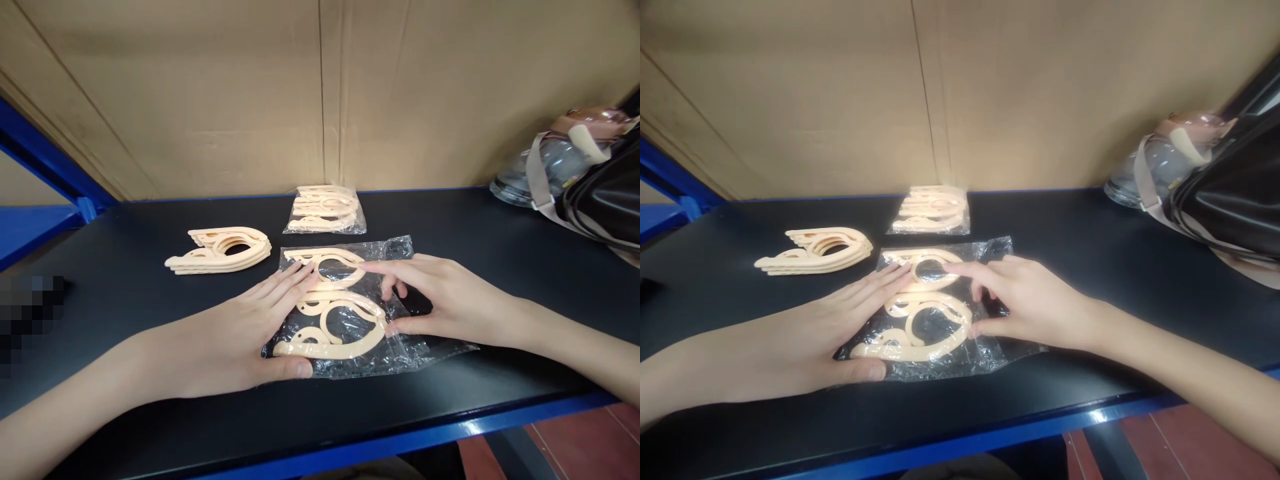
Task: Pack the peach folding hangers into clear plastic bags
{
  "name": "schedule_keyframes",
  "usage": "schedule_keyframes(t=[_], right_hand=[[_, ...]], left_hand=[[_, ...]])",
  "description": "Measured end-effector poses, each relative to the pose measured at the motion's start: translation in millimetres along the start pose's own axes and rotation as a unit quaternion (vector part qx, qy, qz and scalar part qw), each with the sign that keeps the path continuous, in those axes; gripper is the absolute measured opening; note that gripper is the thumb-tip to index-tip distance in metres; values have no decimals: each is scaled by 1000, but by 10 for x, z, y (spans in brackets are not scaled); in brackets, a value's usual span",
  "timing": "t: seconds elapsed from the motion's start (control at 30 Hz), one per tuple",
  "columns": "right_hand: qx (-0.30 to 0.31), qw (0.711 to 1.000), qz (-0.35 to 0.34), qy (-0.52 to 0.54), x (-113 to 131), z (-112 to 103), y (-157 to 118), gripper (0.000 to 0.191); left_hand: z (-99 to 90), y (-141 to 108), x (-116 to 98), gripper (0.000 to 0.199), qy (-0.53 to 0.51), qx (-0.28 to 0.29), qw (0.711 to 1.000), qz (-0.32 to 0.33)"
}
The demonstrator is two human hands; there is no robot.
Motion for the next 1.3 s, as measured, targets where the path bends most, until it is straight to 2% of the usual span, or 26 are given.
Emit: schedule_keyframes(t=[0.27,0.37,0.5,0.6,0.83,1.07,1.2,1.3], right_hand=[[-23,998,-13,-55,-15,13,0,66],[-20,998,-17,-58,-22,13,-1,68],[-18,998,-24,-54,-25,8,-16,68],[-29,998,-33,-49,-22,9,-22,67],[-54,996,-43,-52,-10,42,-3,66],[-58,995,-38,-65,14,44,-6,64],[-48,995,-36,-78,1,1,-5,67],[-69,993,-26,-95,-42,-94,-22,68]], left_hand=[[-36,-49,151,99,-80,28,996,9],[-47,-40,161,97,-65,25,997,17],[-22,-35,180,107,-50,10,999,16],[-13,-43,180,105,-39,-5,999,17],[-45,-23,126,105,10,11,999,31],[-66,2,106,104,10,17,999,25],[-132,-46,87,104,-8,8,1000,17],[-264,-117,173,100,-4,-20,1000,-7]])
Point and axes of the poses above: each hand's wrist, its own y-axis towards the middle knuckle, its own z-axis out of the palm, x = y × z, the point moved 5 cm from there along y, towards the middle knuckle, and after that the axes turned 9 degrees about x, right-handed, at the moved point
